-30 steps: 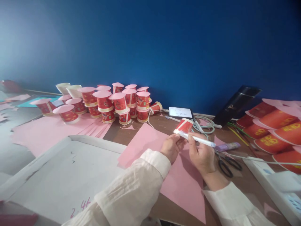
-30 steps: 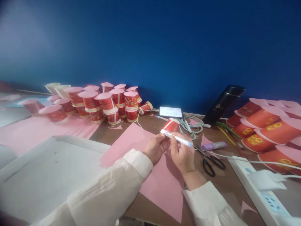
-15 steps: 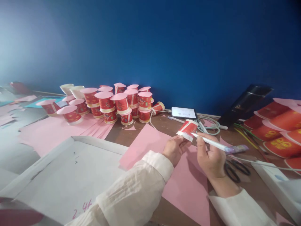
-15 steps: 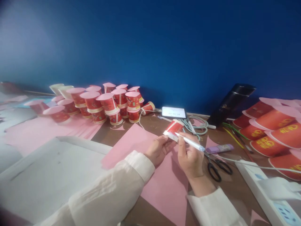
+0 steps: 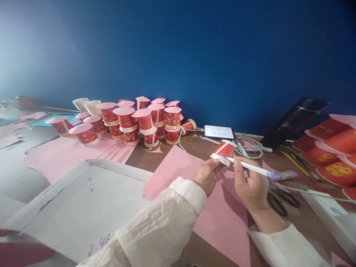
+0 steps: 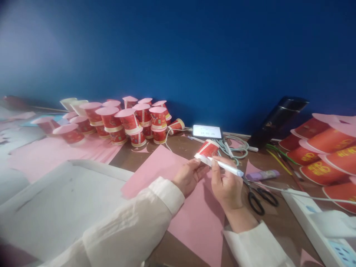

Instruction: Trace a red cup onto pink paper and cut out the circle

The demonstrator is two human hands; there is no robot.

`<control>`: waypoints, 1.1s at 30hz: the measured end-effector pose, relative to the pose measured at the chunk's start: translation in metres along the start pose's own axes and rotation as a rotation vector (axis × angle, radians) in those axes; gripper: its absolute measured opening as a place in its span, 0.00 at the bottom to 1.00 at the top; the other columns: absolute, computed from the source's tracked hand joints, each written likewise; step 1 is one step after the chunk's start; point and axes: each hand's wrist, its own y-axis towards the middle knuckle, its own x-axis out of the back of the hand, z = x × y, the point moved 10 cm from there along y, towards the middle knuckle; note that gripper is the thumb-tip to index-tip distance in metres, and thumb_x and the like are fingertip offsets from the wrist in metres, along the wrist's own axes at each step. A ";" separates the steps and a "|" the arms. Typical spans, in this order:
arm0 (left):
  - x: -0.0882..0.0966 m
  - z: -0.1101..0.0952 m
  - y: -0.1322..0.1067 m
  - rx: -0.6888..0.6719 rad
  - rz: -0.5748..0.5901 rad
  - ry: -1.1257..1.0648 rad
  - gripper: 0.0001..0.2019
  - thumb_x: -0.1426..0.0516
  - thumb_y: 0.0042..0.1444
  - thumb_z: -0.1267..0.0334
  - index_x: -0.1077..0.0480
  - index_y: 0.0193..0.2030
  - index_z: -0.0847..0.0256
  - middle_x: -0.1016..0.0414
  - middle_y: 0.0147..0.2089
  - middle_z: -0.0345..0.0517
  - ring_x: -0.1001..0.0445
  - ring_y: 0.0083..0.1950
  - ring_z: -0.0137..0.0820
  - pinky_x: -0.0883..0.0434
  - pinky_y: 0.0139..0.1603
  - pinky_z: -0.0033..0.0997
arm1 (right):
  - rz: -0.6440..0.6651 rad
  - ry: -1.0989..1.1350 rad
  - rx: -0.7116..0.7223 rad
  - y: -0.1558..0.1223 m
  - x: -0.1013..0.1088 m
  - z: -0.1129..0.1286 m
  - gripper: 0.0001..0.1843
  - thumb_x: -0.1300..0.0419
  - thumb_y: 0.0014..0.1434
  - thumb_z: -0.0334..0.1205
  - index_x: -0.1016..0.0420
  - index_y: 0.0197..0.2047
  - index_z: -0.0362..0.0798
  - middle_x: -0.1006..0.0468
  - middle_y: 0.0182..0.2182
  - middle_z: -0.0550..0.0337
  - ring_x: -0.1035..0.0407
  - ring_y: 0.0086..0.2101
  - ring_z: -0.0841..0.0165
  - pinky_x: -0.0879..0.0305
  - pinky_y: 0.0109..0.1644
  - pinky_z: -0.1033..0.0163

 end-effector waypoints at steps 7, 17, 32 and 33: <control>0.003 0.001 0.002 -0.022 0.002 -0.033 0.08 0.46 0.60 0.72 0.25 0.39 0.68 0.22 0.40 0.53 0.23 0.43 0.31 0.31 0.60 0.36 | 0.010 -0.003 0.006 0.000 -0.002 0.002 0.09 0.45 0.66 0.39 0.25 0.43 0.45 0.19 0.38 0.51 0.24 0.41 0.62 0.28 0.47 0.59; 0.002 -0.001 0.001 -0.029 0.029 -0.079 0.06 0.44 0.58 0.72 0.25 0.35 0.68 0.22 0.36 0.50 0.23 0.38 0.29 0.30 0.57 0.34 | 0.031 -0.038 0.007 -0.003 -0.005 0.000 0.10 0.45 0.66 0.42 0.25 0.42 0.46 0.19 0.37 0.50 0.24 0.40 0.61 0.29 0.46 0.58; 0.003 -0.004 -0.001 -0.025 -0.012 -0.101 0.06 0.45 0.59 0.72 0.25 0.34 0.68 0.22 0.34 0.49 0.24 0.36 0.28 0.29 0.55 0.32 | 0.002 -0.043 0.031 -0.004 -0.005 0.000 0.10 0.45 0.66 0.40 0.25 0.43 0.46 0.18 0.38 0.49 0.24 0.41 0.61 0.29 0.48 0.57; 0.003 -0.004 -0.001 -0.025 -0.016 -0.100 0.06 0.45 0.59 0.72 0.25 0.34 0.68 0.23 0.34 0.49 0.24 0.36 0.28 0.29 0.55 0.32 | 0.004 -0.044 0.028 -0.004 -0.005 -0.001 0.10 0.45 0.66 0.41 0.25 0.43 0.46 0.18 0.38 0.49 0.24 0.41 0.61 0.28 0.48 0.57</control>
